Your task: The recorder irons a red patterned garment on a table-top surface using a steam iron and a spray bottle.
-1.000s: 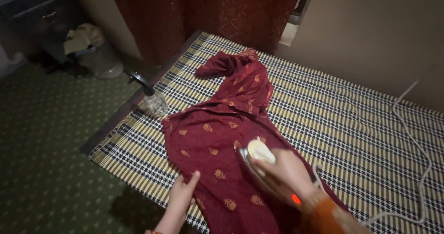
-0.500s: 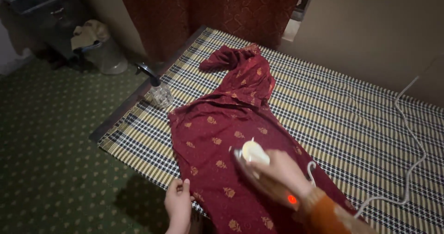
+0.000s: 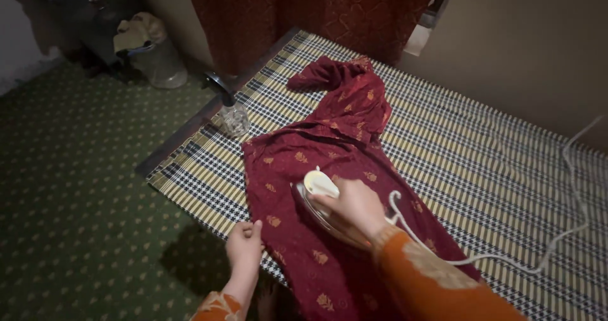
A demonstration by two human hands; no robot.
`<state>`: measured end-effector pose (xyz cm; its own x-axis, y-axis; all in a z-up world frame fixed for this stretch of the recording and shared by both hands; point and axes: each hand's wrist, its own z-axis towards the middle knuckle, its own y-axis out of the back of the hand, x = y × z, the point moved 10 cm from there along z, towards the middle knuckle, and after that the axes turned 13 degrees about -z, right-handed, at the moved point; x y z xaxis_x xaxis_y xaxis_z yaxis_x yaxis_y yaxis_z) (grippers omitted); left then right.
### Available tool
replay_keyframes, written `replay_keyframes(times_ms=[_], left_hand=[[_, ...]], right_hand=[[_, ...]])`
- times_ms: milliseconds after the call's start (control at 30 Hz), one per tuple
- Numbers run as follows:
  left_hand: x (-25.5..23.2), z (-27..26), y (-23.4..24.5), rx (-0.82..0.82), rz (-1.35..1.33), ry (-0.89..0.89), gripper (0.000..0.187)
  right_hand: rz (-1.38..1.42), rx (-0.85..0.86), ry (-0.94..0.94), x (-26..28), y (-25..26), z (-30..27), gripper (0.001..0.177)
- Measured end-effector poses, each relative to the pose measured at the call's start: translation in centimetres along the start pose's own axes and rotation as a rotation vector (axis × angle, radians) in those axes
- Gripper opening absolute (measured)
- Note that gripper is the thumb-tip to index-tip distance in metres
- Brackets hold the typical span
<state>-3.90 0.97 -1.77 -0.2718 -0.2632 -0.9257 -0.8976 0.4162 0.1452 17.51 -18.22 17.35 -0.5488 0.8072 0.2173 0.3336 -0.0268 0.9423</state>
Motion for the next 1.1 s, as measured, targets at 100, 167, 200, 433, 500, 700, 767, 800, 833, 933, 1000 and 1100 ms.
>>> replay_keyframes(times_ms=[100,167,200,433,500,700,767,800,833,933,1000,1100], left_hand=[[1.3,0.3,0.6,0.037,-0.075,-0.007,0.022],[0.2,0.3,0.6,0.051,0.000,-0.072,0.022],[-0.8,0.6,0.4,0.065,0.082,-0.134,0.023],[3.0,2.8,0.9,0.160,-0.156,0.116,0.018],[2.2,3.1,2.2,0.114,-0.139,0.060,0.015],[-0.3,2.3,5.2,0.020,-0.089,-0.014,0.015],[0.1,2.2,5.6,-0.016,-0.055,-0.039,0.014],[-0.1,2.6,5.7,-0.044,-0.016,-0.075,0.013],[0.1,3.0,5.2,-0.046,-0.025,-0.077,0.013],[1.3,3.4,5.4,-0.084,-0.113,-0.050,0.014],[0.6,4.0,4.8,-0.073,-0.177,-0.082,0.016],[1.2,7.3,2.4,-0.011,-0.268,-0.090,0.019]], right_hand=[[0.050,-0.011,-0.007,-0.3,-0.3,1.4,0.070],[0.101,-0.013,0.030,-1.1,-1.7,1.6,0.071],[0.155,-0.010,0.063,-1.4,-2.4,1.9,0.072],[0.155,0.192,0.081,0.5,-5.3,-3.8,0.066],[0.206,0.166,0.199,2.3,-4.8,-4.1,0.065],[0.125,0.227,0.236,5.9,-6.2,1.0,0.070],[0.147,0.166,0.280,6.7,-6.0,1.4,0.071],[0.176,0.096,0.318,7.2,-5.2,1.9,0.072],[0.169,0.092,0.321,7.1,-4.8,1.7,0.072],[0.142,0.110,0.309,6.5,-4.7,0.4,0.075],[0.158,0.223,0.306,5.8,-5.2,-0.5,0.073],[0.070,0.196,0.469,4.7,-4.5,-3.3,0.071]])
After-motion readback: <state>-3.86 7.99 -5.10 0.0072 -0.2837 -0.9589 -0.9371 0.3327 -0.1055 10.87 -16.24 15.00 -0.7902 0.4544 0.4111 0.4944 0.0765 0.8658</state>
